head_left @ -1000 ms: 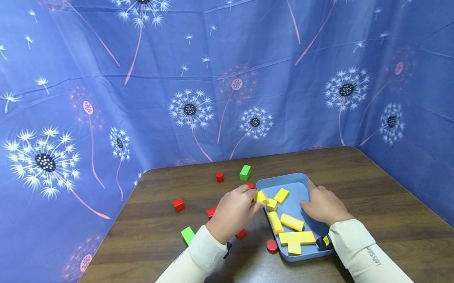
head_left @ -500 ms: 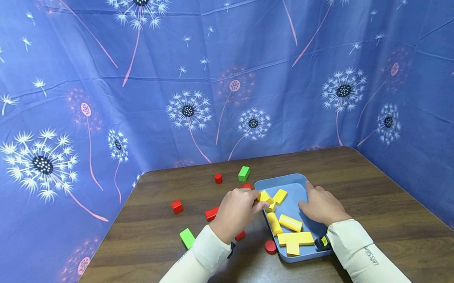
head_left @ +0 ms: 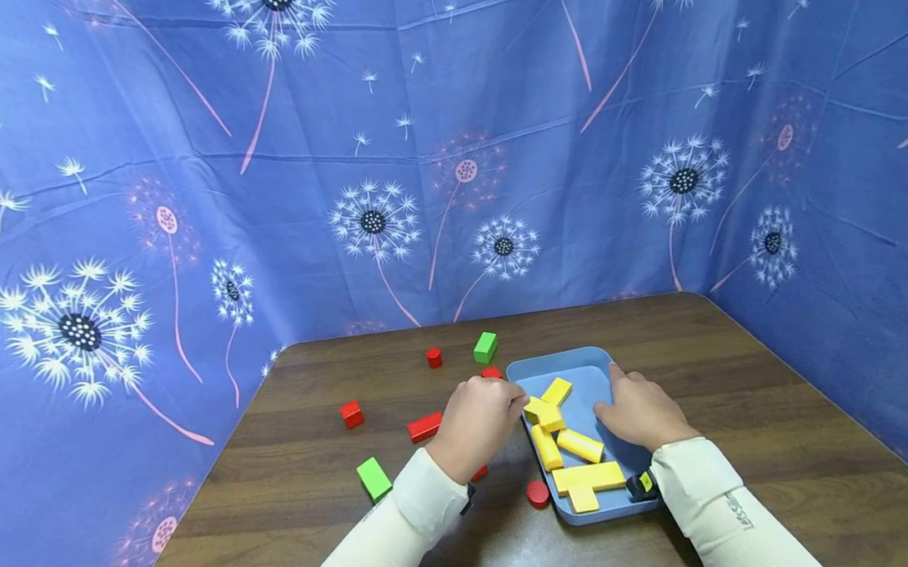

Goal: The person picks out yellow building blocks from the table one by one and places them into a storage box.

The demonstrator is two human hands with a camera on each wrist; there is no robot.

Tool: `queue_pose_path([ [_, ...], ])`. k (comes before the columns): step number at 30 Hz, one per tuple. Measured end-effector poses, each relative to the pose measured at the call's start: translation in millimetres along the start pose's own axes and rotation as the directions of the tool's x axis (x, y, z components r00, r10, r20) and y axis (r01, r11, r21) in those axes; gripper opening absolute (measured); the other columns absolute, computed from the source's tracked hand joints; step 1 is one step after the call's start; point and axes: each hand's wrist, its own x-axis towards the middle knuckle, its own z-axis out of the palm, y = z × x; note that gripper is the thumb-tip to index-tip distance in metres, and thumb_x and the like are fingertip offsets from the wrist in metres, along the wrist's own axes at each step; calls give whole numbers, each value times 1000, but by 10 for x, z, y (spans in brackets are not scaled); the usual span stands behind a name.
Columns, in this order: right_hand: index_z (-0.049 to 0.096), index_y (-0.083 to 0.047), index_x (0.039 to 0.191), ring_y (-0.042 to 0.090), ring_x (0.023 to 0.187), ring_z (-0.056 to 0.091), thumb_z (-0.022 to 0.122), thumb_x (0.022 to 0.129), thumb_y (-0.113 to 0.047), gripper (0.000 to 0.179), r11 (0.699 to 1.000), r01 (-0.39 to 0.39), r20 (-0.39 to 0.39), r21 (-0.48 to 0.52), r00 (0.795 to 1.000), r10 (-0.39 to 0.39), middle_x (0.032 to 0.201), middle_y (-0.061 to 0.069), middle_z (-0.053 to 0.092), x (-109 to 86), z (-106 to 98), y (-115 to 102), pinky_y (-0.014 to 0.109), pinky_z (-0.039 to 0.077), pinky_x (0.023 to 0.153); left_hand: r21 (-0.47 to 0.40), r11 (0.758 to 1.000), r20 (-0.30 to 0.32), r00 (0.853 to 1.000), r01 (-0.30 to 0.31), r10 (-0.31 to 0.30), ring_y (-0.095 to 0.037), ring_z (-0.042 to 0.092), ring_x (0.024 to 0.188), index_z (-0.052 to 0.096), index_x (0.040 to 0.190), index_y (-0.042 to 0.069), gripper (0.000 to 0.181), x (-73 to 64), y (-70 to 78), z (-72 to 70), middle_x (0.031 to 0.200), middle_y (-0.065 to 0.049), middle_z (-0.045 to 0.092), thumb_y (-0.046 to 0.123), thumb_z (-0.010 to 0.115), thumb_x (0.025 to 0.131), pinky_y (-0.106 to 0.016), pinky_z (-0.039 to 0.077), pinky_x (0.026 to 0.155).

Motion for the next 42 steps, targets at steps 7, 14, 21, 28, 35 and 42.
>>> queue_pose_path([
  [7,23,12,158,56,124,56,63,96,-35,87,1000,19,-2,7,1000,-19,145,41,45,8,2,11,68,51,92,16,1000,39,999,20,-21,1,55,58,83,90,20,6,6,11,-1,76,10,74,18,77,93,-19,53,62],
  [14,23,12,158,56,124,55,63,96,-35,87,1000,20,0,16,1000,-20,146,41,43,-2,-14,14,68,51,91,-1,999,66,997,38,-38,0,53,56,83,92,20,4,7,8,0,76,8,75,19,79,92,-18,53,63],
  [21,22,12,158,57,126,54,62,96,-35,87,1000,20,3,16,1000,-20,147,41,43,-24,-19,2,69,50,92,4,999,78,996,39,-39,-1,58,59,83,94,19,5,-4,7,0,78,8,76,20,80,91,-19,54,65],
  [28,23,12,158,57,124,56,62,97,-33,86,999,31,-13,22,999,-31,145,42,44,-24,-33,-9,68,51,91,24,999,85,996,27,-29,-2,61,62,83,94,19,4,-3,-2,-1,80,8,76,21,80,91,-20,56,66],
  [35,22,12,158,55,121,58,63,97,-34,87,999,41,-3,22,999,-41,145,42,44,-12,-50,-17,66,52,88,47,999,48,999,10,-12,-3,55,52,80,107,20,15,-6,-22,6,80,6,76,15,73,94,-18,47,51],
  [42,22,11,158,57,123,56,64,97,-35,88,1000,23,-2,19,1000,-23,144,42,45,5,-5,16,68,52,89,43,999,7,1000,-12,12,-4,37,45,72,119,20,28,-19,-23,-11,62,9,59,9,62,95,-16,28,42],
])
